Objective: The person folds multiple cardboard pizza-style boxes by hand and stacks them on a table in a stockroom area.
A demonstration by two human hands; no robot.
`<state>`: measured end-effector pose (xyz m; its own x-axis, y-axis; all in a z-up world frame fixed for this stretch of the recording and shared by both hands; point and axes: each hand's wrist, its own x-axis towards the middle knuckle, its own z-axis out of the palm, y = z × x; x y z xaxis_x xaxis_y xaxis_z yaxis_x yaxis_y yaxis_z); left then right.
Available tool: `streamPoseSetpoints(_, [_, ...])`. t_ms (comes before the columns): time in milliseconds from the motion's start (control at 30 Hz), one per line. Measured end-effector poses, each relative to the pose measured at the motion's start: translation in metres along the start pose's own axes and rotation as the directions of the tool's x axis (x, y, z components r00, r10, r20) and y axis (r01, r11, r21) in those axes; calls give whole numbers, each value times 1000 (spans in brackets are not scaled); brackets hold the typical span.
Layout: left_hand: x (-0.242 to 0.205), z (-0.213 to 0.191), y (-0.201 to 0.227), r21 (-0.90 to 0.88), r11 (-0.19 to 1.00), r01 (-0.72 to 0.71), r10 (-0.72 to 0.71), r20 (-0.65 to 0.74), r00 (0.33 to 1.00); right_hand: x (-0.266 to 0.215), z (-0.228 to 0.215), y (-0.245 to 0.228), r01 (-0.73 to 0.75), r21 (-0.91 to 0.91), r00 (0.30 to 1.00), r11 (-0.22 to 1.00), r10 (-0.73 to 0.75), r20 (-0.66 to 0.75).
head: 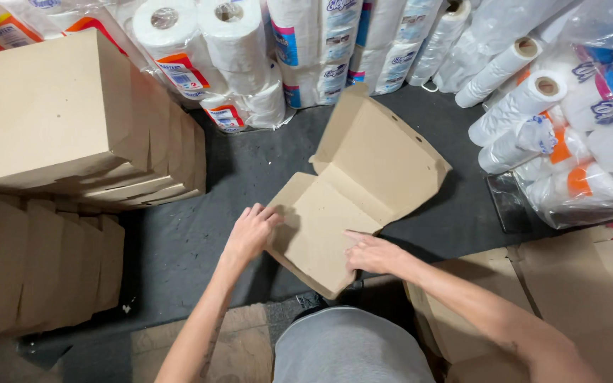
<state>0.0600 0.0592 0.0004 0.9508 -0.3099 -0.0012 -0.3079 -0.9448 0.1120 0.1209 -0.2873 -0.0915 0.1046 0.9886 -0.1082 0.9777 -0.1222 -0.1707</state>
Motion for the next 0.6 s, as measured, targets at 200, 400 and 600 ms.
streamPoseSetpoints(200, [35,3,26,371,871,-322,364,-45,930,-71,-11,60,-66,-128,997,990,70,27])
streamPoseSetpoints(400, [94,43,63,19,730,-683,677,-152,720,-101,-72,60,-420,-282,901,863,434,-15])
streamPoseSetpoints(600, [132,71,105,-335,769,-544,575,-9,818,-118,-99,-17,-754,288,649,591,738,186])
